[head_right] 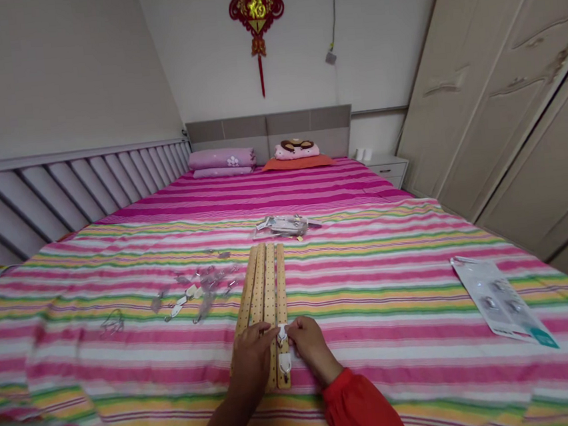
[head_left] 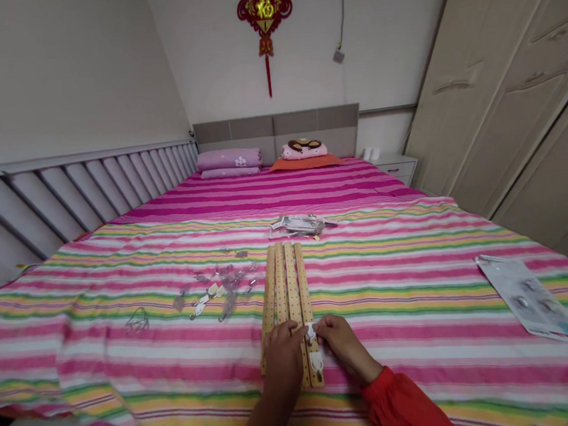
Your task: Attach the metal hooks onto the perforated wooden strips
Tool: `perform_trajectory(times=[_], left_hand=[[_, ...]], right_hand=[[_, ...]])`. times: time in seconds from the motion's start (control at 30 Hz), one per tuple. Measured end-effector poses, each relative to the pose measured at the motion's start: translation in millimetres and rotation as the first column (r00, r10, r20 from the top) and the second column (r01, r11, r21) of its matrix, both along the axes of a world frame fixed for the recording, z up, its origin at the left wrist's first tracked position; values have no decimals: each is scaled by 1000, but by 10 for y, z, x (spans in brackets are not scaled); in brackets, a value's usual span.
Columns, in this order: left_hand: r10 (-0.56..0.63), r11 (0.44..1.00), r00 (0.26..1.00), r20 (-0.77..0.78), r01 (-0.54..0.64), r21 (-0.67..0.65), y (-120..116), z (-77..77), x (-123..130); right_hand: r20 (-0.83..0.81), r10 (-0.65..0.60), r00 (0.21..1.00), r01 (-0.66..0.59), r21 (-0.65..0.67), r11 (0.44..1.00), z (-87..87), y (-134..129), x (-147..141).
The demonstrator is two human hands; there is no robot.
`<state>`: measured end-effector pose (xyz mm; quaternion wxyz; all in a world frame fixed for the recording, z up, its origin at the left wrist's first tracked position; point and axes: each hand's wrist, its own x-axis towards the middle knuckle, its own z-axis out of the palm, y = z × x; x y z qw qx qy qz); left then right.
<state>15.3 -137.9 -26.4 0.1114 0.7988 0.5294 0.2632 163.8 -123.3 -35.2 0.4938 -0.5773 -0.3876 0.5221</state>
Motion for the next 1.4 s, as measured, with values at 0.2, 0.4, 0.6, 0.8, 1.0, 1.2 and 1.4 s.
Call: perform_trajectory(times=[0.2, 0.4, 0.6, 0.8, 1.0, 1.2, 1.4], left_hand=[[29, 999, 997, -76, -27, 27, -1, -43, 39], [28, 1000, 989, -143, -27, 13, 8, 0, 76], [24, 1000, 981, -191, -26, -9, 5, 58, 135], [3, 1000, 984, -180, -8, -24, -13, 85, 132], [22, 998, 970, -242, -34, -47, -20, 104, 167], [-8, 997, 990, -141, -2, -75, -23, 156, 136], [178, 983, 890, 420, -177, -42, 235, 337, -548]], right_hand=[[28, 2, 1000, -2, -4, 1000, -58, 33, -3], [3, 25, 1000, -25, -30, 999, -53, 28, -22], [-38, 15, 999, -18, -66, 998, -32, 26, -60], [-41, 7, 999, -10, -81, 997, -7, -20, -66], [8, -4, 1000, 5, -71, 997, -67, 3, -60], [17, -64, 998, 64, 12, 998, -141, 30, -42], [-175, -32, 984, 24, -46, 999, -38, -48, 9]])
